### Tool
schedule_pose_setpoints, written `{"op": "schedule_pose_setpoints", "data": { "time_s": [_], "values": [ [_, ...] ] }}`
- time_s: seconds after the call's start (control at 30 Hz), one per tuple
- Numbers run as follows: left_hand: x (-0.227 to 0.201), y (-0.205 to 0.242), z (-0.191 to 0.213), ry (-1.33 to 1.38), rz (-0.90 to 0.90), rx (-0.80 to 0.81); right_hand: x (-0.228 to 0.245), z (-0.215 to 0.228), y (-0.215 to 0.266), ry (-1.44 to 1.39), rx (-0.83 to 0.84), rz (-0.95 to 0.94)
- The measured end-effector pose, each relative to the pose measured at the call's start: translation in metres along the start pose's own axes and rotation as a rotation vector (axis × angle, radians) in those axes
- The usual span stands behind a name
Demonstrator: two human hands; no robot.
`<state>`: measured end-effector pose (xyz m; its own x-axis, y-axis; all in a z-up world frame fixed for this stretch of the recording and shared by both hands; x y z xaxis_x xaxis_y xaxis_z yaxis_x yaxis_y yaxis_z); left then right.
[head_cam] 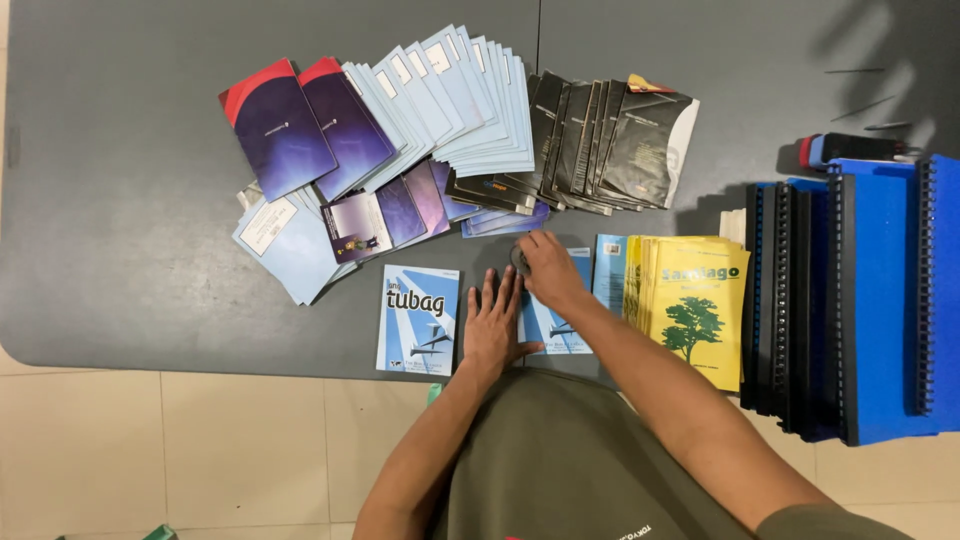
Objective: The person is using a hand-held stamp to mark several stacks of booklets on a table.
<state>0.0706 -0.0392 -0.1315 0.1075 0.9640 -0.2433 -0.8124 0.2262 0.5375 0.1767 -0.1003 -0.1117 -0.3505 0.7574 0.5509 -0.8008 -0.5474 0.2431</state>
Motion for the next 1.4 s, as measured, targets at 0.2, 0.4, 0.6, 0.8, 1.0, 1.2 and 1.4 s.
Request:
{"op": "schedule_pose_setpoints", "data": {
  "time_s": [0.2,0.4,0.6,0.8,1.0,1.2,1.4],
  "values": [
    [0.005,-0.001,-0.001,0.021,-0.001,-0.033,0.004,0.007,0.006,-0.065,0.039,0.068],
    [0.001,-0.001,0.002,0.017,0.011,-0.002,-0.010,-0.003,0.038,-0.170,-0.169,0.032],
    [0.001,-0.001,0.000,0.010,0.024,0.024,-0.025,0.013,0.045,-0.149,-0.161,-0.049],
    [-0.002,0.001,0.003,-0.007,0.043,0.086,-0.017,-0.001,0.075,-0.118,-0.076,0.174],
    [-0.001,-0.005,0.001,0.002,0.026,-0.002,-0.017,0.010,0.056,-0.124,-0.129,0.010],
    [-0.001,0.000,0.001,0.044,0.042,0.006,0.002,-0.006,0.076,-0.121,-0.083,0.136],
    [0.004,0.005,0.012,0.218,-0.014,-0.137,-0.008,-0.011,0.040,-0.052,-0.124,0.011]
  ]
}}
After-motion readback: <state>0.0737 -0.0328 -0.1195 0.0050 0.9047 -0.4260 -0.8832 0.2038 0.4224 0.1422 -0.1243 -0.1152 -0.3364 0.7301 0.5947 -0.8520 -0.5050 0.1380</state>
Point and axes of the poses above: each hand's wrist, its own y-axis away from the middle knuckle, its own z-axis out of the back of the hand, x = y × z, the point moved 10 cm from there along -y, towards the middle knuckle, and after that the axes turned 10 degrees about x, right-handed, at the moved point
